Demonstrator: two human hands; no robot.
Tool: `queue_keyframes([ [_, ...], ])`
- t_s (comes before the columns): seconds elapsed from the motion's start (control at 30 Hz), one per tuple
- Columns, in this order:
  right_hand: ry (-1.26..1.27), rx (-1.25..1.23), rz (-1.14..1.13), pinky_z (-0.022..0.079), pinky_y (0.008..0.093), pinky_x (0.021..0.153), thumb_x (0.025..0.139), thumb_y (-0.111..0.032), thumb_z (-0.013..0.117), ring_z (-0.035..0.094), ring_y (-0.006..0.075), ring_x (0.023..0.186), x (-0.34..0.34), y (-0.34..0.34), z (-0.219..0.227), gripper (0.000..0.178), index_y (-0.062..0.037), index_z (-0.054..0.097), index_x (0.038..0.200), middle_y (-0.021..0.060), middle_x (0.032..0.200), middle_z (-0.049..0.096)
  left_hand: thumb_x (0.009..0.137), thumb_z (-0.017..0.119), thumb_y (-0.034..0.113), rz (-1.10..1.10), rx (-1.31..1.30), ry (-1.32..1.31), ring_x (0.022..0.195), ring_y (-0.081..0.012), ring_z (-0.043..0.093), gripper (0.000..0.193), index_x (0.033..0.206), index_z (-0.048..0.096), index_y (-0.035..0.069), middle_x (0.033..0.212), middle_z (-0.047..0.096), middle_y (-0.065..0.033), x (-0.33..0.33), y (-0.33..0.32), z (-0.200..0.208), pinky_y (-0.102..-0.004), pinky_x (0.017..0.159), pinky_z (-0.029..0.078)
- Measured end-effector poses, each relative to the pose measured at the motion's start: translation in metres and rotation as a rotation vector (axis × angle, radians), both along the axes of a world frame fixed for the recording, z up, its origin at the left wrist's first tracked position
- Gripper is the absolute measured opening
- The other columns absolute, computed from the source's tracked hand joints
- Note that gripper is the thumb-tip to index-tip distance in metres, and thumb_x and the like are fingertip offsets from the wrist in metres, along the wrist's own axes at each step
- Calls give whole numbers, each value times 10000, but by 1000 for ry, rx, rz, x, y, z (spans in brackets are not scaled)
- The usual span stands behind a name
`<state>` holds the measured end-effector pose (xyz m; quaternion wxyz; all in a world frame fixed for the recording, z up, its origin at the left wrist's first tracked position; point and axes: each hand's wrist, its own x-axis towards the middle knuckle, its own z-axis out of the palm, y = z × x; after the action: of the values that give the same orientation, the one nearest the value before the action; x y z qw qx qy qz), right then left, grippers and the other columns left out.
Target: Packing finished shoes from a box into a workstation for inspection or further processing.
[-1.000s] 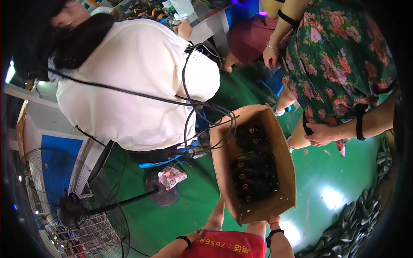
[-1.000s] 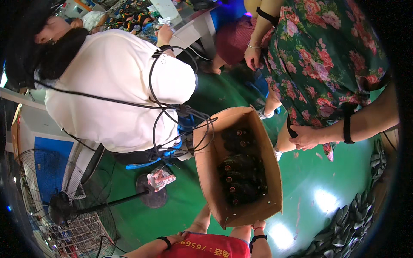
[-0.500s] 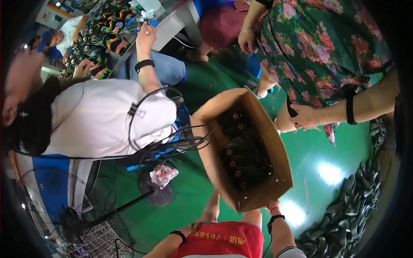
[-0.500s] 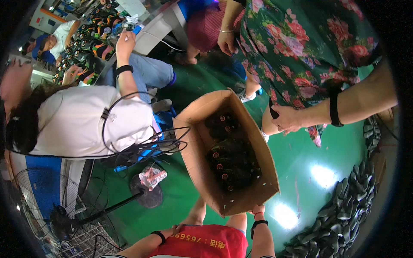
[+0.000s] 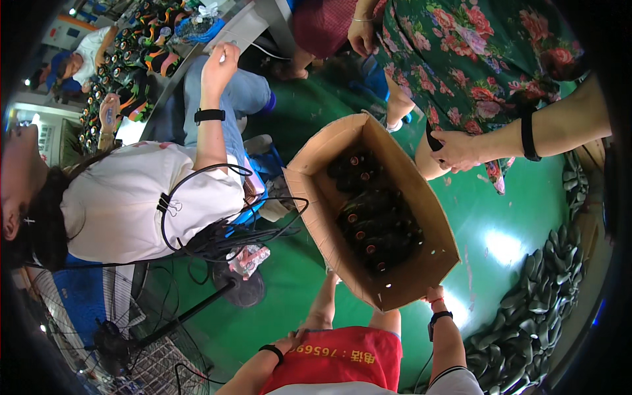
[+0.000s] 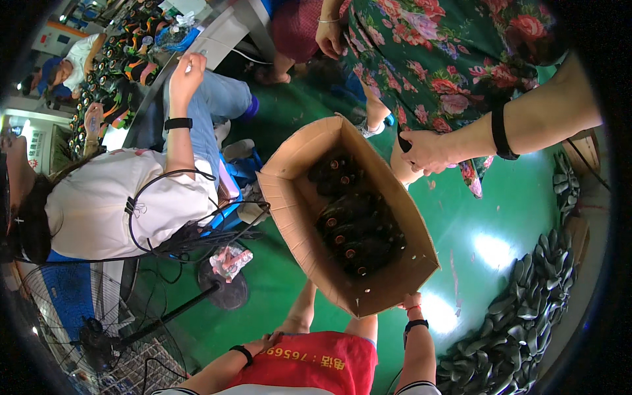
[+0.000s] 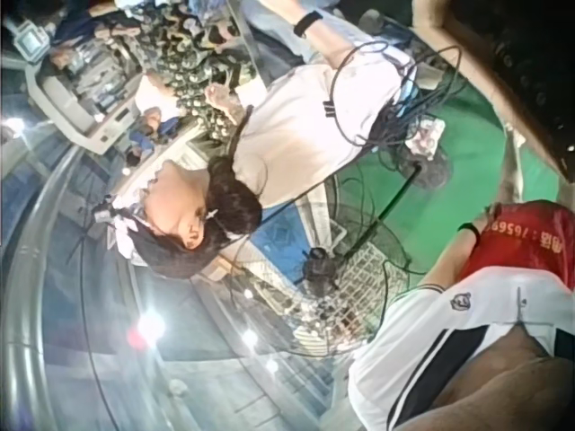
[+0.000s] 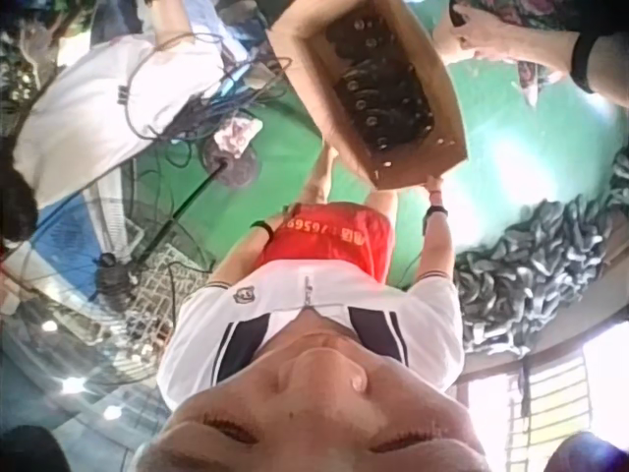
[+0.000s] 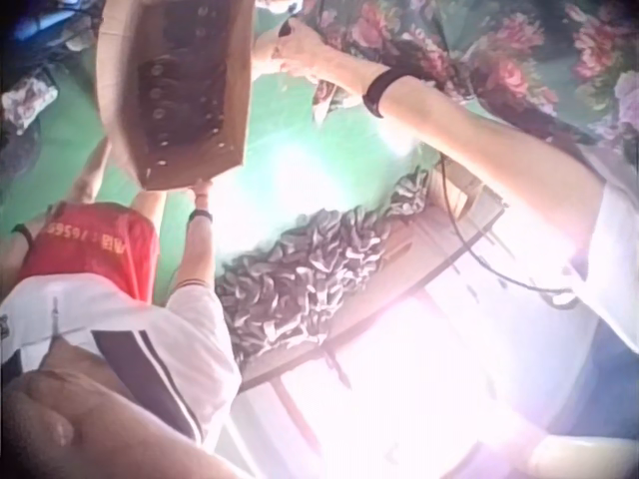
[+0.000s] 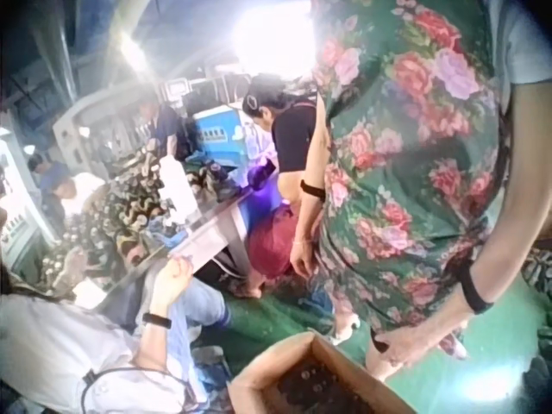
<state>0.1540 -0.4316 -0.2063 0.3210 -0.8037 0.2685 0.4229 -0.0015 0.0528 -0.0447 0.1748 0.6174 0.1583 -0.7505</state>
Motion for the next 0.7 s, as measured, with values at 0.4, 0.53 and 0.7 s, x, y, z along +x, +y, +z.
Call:
queue_keyframes([
  [0.4,-229,64,243,506,309,460,755,-158,556,634,243,572,-36,-111,-69,257,25,602,929,122,733,648,880,320,541,73,-41,-29,1274,-408,267,613,1395,71,321,1445,155,-154,-14,6,-49,-539,1018,257],
  [0.53,-81,82,328,516,364,477,659,-269,697,637,280,570,21,-30,-12,373,-52,628,955,148,755,653,876,321,552,125,43,4,1275,-408,266,621,1395,71,318,1444,156,-157,-33,16,-36,-539,1017,257],
  [0.7,-167,-146,781,469,361,425,712,-213,575,608,241,525,3,-11,-3,143,-108,642,782,102,629,625,865,322,576,24,-2,-37,1275,-409,264,644,1395,67,312,1443,158,-157,-6,3,-24,-537,1017,258],
])
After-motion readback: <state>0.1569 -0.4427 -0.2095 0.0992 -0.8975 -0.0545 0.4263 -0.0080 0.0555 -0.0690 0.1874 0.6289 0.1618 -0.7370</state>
